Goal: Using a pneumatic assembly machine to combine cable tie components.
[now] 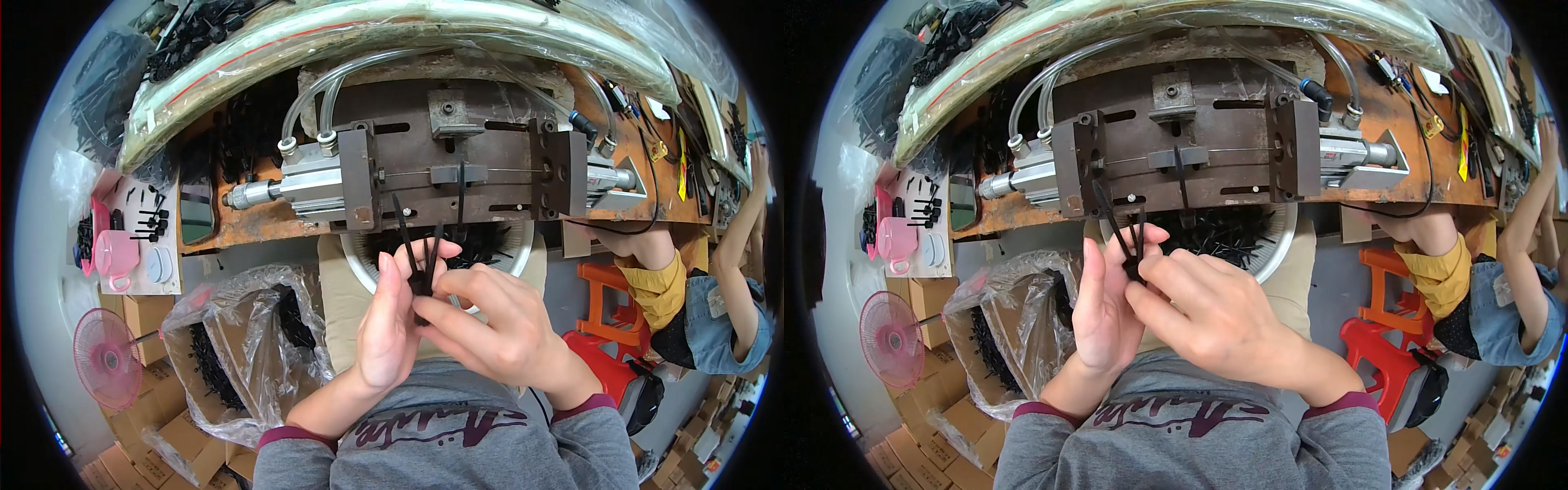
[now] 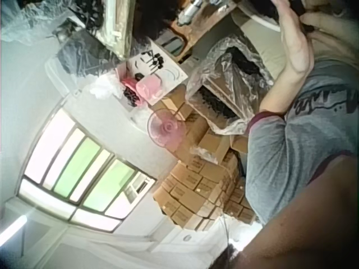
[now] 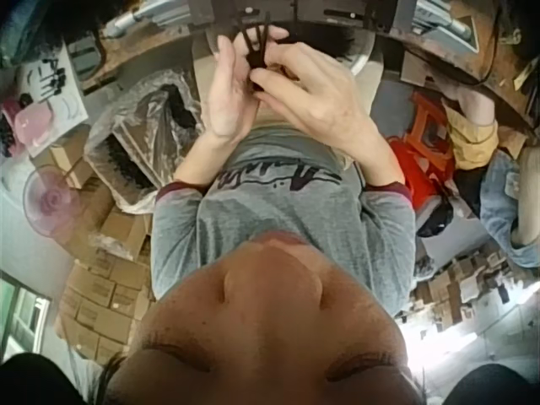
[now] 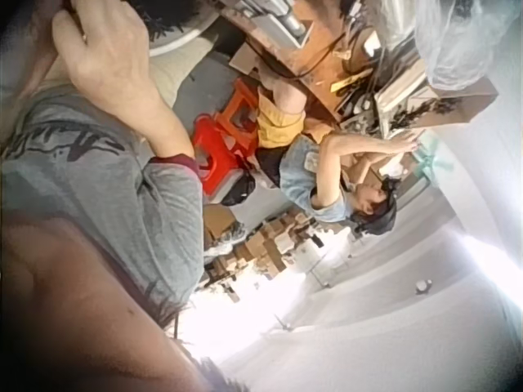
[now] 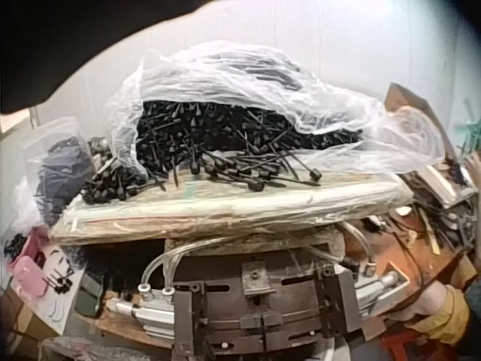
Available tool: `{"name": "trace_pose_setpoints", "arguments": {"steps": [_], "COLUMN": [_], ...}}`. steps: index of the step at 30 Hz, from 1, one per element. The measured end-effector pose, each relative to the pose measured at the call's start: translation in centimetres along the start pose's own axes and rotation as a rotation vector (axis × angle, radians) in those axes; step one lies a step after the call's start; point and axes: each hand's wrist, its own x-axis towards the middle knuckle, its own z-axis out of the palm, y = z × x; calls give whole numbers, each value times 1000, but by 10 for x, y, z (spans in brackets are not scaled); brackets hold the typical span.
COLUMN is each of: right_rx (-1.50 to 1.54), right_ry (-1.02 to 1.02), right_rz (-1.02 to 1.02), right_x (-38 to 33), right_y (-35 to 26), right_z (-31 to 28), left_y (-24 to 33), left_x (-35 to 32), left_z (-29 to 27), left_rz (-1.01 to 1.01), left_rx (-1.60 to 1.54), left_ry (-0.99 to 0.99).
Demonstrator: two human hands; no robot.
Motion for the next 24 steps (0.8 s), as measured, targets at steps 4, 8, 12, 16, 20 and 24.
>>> {"name": "trace_pose_setpoints", "arguments": {"steps": [4, 8, 12, 16, 20, 24], "right_rx": [67, -49, -250, -396, -410, -425], "right_ry": [148, 195, 67, 2, -21, -17], "right_rz": [0, 129, 168, 229, 260, 235], "right_x": [-3, -2, -3, 9, 14, 14], "right_y": [5, 22, 32, 29, 28, 29], "right_z": [-1, -6, -3, -4, -7, -7], "left_y": [-7, -10, -9, -7, -5, -7], "left_x": [3, 5, 2, 1, -2, 0], "left_z": [-14, -17, -17, -17, -16, -19], "left_rz": [32, 46, 71, 78, 53, 57], "left_rx": [48, 6, -33, 8, -7, -147], "left_ry": [-69, -44, -23, -16, -15, -49]}}
